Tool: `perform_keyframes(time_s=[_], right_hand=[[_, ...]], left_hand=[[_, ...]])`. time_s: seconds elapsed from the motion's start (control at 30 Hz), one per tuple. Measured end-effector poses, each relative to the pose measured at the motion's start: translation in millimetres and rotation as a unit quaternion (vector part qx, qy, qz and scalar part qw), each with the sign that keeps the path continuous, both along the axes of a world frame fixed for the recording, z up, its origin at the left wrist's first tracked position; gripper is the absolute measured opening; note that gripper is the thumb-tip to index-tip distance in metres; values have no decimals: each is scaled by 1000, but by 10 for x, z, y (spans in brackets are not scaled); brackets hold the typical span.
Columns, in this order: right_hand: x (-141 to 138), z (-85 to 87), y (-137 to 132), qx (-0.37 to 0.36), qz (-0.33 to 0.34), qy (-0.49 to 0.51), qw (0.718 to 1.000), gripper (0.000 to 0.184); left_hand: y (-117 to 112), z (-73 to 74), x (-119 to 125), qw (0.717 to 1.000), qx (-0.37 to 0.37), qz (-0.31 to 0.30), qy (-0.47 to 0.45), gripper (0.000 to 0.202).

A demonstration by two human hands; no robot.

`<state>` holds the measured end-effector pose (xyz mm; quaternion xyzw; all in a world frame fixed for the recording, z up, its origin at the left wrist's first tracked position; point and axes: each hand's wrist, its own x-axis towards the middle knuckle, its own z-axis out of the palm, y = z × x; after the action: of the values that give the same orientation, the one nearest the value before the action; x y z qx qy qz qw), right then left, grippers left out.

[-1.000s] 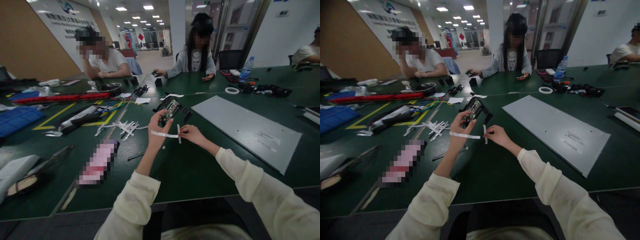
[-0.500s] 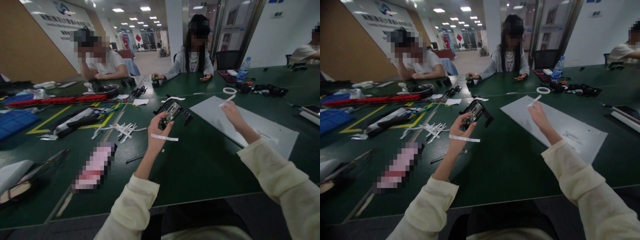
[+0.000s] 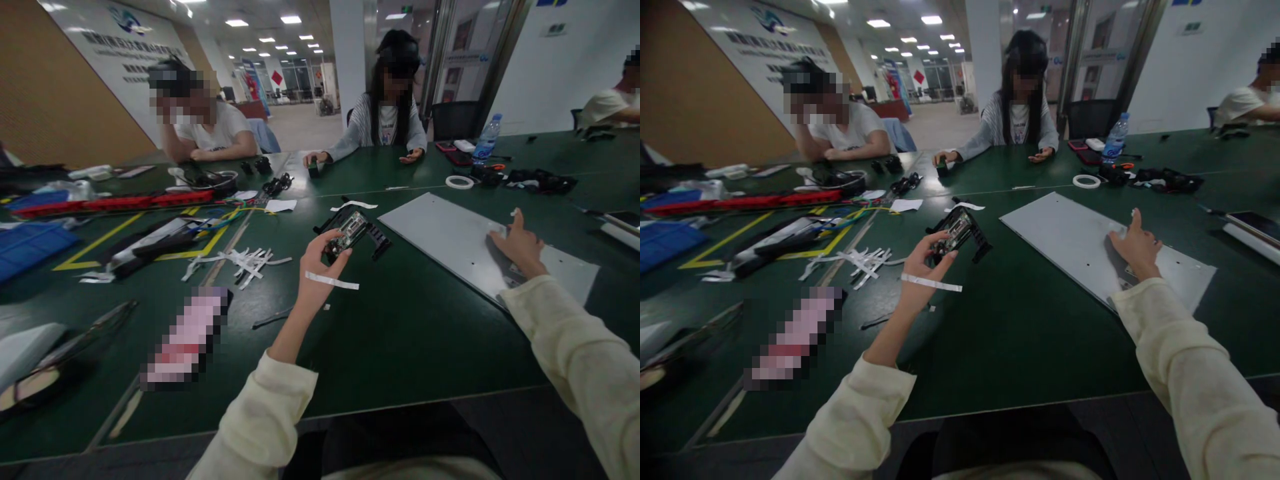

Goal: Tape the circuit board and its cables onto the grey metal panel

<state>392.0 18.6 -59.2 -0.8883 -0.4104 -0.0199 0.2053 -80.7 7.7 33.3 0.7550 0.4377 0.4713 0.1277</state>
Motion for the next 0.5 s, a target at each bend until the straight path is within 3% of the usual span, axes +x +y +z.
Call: perform_keyframes(time_s=[0.13, 0.33, 0.5], right_hand=[[-39, 9, -12, -2, 3, 0, 1000, 90], [42, -37, 28, -25, 70, -44, 996, 89], [145, -72, 57, 6, 109, -62, 992, 94]], left_hand=[[-3, -5, 4, 1000, -3, -4, 6, 33], [0, -41, 17, 999, 27, -8, 35, 33], [-33, -31, 56, 996, 55, -41, 59, 33]])
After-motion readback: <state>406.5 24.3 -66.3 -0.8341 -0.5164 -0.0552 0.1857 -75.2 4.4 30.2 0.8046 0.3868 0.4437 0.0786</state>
